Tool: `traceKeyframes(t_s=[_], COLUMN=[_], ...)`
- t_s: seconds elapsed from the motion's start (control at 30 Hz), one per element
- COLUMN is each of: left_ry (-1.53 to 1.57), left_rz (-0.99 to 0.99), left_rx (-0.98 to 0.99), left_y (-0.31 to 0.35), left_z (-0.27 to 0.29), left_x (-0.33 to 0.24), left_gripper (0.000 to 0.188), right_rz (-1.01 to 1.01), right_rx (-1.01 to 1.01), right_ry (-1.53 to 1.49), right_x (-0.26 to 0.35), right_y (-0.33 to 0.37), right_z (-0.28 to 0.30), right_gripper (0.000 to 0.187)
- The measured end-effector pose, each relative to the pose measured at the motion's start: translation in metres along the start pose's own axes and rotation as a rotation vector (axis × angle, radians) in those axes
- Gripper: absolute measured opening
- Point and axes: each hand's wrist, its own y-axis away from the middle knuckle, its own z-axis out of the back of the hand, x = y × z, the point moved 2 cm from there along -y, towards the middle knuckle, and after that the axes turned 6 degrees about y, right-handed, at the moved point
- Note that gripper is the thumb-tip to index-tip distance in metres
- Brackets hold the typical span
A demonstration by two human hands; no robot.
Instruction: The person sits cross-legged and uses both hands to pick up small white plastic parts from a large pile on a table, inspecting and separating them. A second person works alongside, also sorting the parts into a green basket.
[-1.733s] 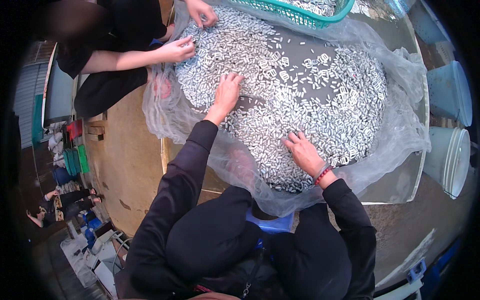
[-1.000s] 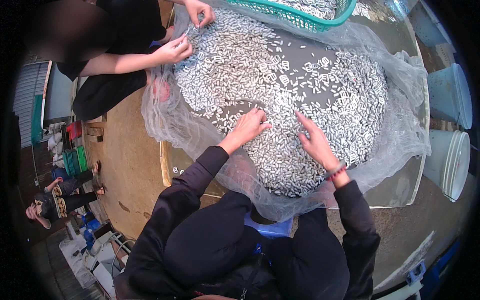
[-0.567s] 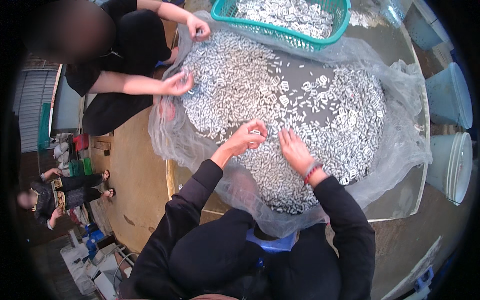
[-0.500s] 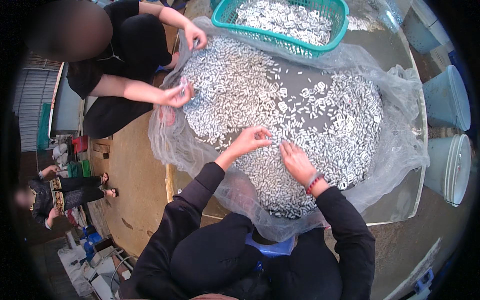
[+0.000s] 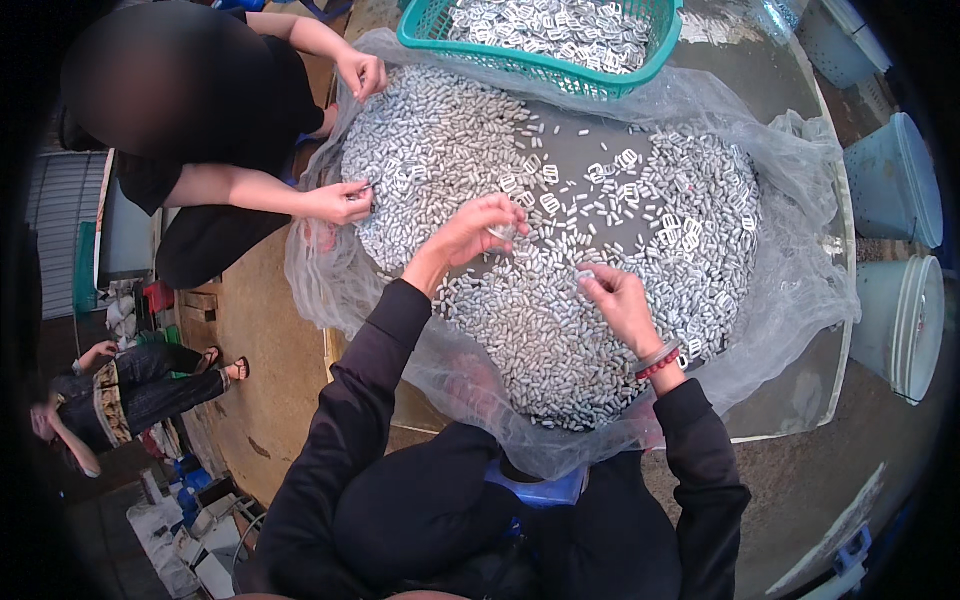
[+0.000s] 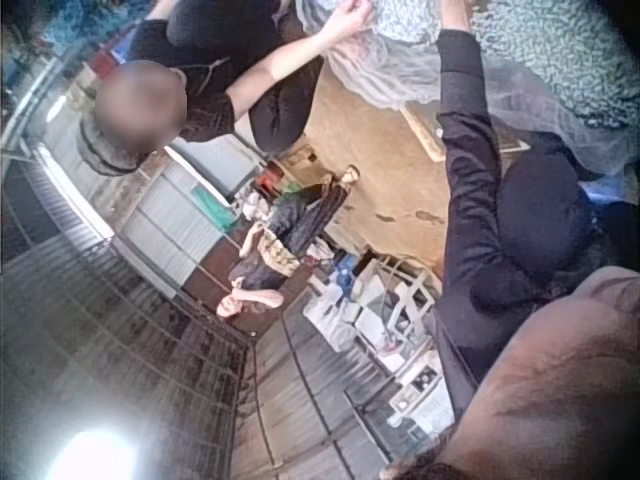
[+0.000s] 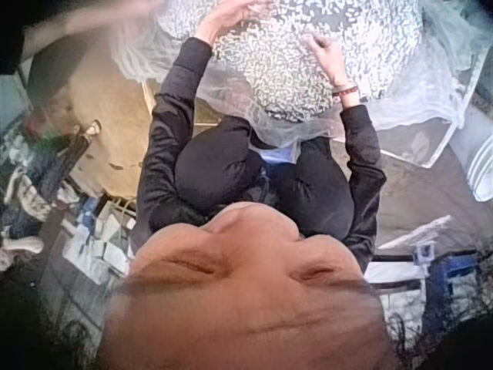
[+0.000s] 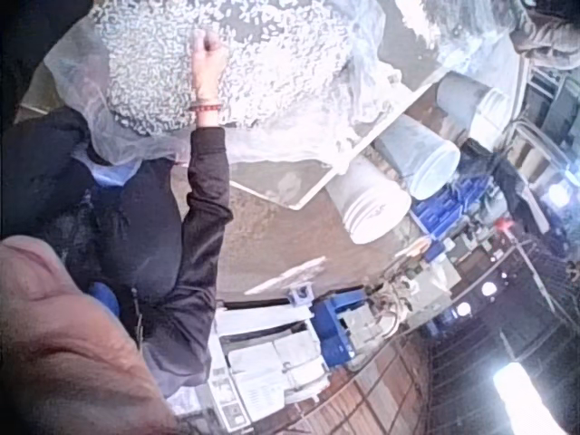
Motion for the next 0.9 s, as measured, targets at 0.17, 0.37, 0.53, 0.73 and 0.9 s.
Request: traceKeyframes(t_s=[0.17,0.37,0.53,0.73,0.9], left_ry=[0.267,-1.435,-1.322,-0.283,0.442], left_rz=[-0.113,-0.399,-0.368,0.189,-0.092], left_rx=[-0.096,-0.403,-0.210,0.107,0.230], left_y=[-0.017,-0.072,-0.064,0.007,0.028], left_z=[0.015,0.054,0.035,-0.007,-0.006], left_x=[-0.023,-0.011,-0.004,0.007,-0.002], left_gripper=[0.018,0.042,0.028,0.026,0.013], right_rz=[-0.214,-0.261,-0.106,0.287,0.206], right_rx=[0.112,0.219,0.211,-0.029,0.025], right_ry=[-0.402,-0.380,0.109,0.946,1.138], right_x=[0.015,0.014,0.017,0.026,0.009], right_y=[-0.004,-0.010,-0.038,-0.107,-0.113], right_z=[0.018,0.019,0.010,-0.011,-0.021], right_gripper=[0.035,0.040,0.046,0.055,0.051])
